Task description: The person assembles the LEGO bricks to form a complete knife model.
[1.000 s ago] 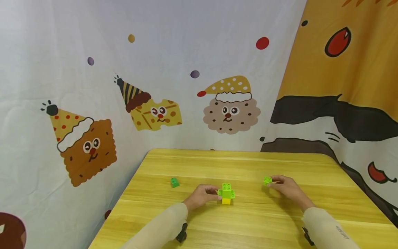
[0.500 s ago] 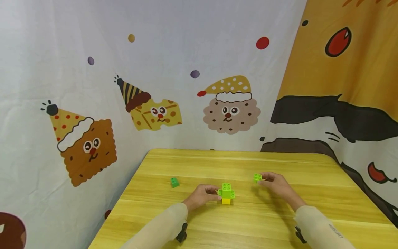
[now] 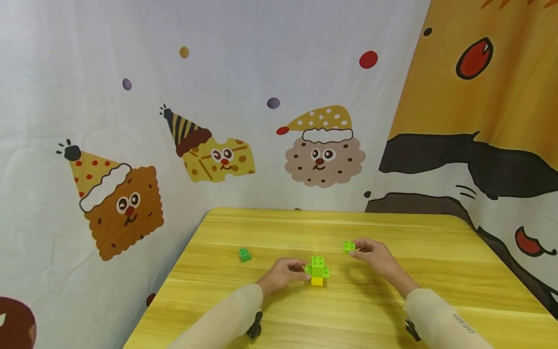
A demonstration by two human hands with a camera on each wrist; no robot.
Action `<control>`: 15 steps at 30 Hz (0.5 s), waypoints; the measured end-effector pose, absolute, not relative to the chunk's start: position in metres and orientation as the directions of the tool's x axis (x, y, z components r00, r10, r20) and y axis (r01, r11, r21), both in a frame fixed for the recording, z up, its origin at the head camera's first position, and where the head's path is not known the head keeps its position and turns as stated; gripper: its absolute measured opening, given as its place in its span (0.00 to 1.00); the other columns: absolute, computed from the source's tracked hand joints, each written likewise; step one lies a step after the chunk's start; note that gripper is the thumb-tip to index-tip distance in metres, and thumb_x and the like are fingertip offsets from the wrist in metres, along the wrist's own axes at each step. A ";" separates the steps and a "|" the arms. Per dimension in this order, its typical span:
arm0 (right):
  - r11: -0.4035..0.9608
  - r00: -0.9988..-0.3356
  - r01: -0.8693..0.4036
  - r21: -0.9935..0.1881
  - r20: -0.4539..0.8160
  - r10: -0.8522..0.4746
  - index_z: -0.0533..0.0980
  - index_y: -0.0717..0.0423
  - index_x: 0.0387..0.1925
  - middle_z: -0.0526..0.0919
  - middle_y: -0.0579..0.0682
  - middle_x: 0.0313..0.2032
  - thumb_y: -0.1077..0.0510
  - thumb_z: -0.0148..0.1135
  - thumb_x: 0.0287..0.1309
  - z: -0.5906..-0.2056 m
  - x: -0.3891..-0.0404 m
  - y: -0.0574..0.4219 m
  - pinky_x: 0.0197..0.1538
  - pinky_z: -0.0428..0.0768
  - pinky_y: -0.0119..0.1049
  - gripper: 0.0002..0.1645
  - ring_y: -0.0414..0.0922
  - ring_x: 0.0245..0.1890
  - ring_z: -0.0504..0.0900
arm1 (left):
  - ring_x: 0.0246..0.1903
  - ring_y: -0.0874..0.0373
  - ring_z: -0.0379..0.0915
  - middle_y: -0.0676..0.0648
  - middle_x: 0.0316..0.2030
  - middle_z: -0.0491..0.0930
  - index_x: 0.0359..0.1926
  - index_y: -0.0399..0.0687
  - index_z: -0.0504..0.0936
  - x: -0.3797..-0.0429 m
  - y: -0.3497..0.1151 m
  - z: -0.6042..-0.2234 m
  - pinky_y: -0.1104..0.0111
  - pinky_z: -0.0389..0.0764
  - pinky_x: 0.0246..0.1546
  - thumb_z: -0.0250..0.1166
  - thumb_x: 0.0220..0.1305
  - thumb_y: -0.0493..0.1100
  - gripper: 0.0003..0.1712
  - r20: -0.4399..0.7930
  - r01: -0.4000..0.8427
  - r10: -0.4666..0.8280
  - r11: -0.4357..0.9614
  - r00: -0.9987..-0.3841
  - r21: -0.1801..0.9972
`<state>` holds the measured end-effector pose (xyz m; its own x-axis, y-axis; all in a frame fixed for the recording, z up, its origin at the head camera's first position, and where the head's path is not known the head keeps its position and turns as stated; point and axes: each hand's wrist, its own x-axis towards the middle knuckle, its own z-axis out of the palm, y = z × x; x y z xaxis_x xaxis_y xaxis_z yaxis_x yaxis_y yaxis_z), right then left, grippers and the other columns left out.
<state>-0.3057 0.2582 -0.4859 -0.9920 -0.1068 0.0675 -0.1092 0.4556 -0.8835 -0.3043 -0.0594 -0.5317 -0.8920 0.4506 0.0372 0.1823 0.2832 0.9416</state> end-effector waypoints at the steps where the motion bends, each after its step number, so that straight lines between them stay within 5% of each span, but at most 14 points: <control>1: 0.453 -0.992 -0.112 -0.884 0.071 -0.105 0.78 0.60 0.55 0.82 0.52 0.46 0.45 0.72 0.57 -0.485 -0.305 0.255 0.47 0.79 0.44 0.31 0.47 0.46 0.79 | 0.39 0.56 0.75 0.51 0.38 0.82 0.52 0.50 0.85 -0.304 -0.059 -0.532 0.66 0.77 0.40 0.73 0.61 0.45 0.18 0.037 0.183 0.451 0.283 -0.892 0.942; 15: 0.457 -0.975 -0.209 -0.865 0.150 -0.162 0.80 0.58 0.53 0.82 0.51 0.45 0.49 0.72 0.58 -0.475 -0.293 0.225 0.40 0.78 0.39 0.26 0.48 0.44 0.78 | 0.38 0.57 0.75 0.51 0.38 0.81 0.52 0.49 0.85 -0.303 -0.059 -0.530 0.65 0.76 0.39 0.73 0.61 0.44 0.18 0.026 0.174 0.451 0.291 -0.892 0.941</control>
